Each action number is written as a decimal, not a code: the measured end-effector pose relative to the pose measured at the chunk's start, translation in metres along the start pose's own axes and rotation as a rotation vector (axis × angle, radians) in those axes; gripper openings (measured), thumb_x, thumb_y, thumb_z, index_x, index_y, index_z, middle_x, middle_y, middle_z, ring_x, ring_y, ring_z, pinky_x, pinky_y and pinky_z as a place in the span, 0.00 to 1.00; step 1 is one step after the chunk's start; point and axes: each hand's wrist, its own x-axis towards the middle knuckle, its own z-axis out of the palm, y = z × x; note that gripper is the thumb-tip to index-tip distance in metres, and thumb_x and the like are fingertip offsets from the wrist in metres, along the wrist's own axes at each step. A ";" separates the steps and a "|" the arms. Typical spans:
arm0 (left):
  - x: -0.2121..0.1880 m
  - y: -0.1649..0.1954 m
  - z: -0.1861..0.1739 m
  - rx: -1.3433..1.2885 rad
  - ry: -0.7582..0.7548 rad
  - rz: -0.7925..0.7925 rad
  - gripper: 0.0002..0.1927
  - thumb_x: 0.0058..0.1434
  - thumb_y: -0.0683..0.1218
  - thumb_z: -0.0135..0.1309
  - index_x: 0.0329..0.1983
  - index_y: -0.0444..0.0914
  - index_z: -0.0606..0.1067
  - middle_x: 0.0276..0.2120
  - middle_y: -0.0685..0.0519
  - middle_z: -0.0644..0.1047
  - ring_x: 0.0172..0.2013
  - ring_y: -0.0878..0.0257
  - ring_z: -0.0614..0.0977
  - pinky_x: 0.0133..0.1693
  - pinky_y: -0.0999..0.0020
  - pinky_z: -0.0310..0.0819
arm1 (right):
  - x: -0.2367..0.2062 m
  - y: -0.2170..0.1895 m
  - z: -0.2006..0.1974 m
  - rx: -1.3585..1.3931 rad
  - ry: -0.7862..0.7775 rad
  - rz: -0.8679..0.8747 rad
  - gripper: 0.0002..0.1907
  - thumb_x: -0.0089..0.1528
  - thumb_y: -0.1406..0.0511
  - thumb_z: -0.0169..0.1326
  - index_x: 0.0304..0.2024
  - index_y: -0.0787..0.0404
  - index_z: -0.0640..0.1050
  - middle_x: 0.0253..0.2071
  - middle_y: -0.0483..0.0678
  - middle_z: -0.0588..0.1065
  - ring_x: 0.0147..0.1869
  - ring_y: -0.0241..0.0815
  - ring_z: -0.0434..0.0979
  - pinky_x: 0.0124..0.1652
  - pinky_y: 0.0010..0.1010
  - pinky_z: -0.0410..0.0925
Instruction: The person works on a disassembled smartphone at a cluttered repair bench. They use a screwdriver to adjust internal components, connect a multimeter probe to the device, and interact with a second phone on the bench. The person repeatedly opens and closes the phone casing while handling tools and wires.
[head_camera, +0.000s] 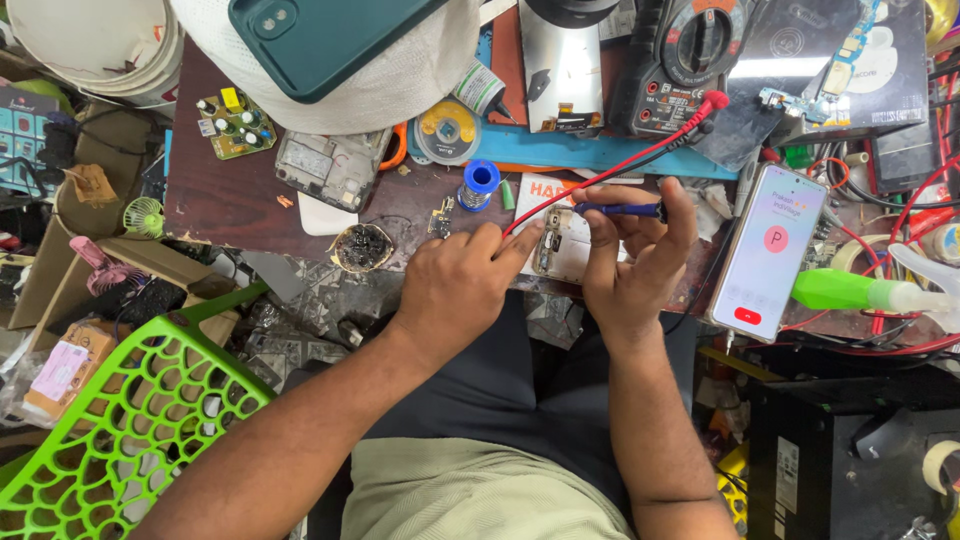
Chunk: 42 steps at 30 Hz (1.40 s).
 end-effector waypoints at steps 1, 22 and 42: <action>0.000 0.000 0.000 0.001 -0.001 -0.001 0.19 0.65 0.43 0.52 0.58 0.47 0.80 0.28 0.58 0.70 0.27 0.63 0.77 0.28 0.64 0.73 | 0.000 0.000 0.000 -0.002 0.002 -0.003 0.39 0.74 0.80 0.52 0.77 0.49 0.49 0.51 0.58 0.76 0.54 0.46 0.83 0.51 0.30 0.78; 0.000 0.000 0.000 0.010 0.001 0.001 0.19 0.65 0.43 0.52 0.59 0.47 0.79 0.28 0.57 0.70 0.27 0.62 0.77 0.28 0.64 0.72 | 0.002 0.000 0.000 -0.028 -0.015 -0.022 0.37 0.73 0.80 0.53 0.75 0.50 0.51 0.50 0.58 0.77 0.53 0.47 0.83 0.50 0.31 0.79; 0.001 0.001 -0.004 0.012 -0.016 0.011 0.22 0.70 0.44 0.50 0.66 0.54 0.75 0.27 0.57 0.67 0.27 0.63 0.75 0.28 0.63 0.72 | 0.000 0.003 0.000 -0.009 -0.020 -0.031 0.39 0.73 0.81 0.51 0.75 0.49 0.50 0.50 0.58 0.75 0.53 0.48 0.83 0.50 0.31 0.78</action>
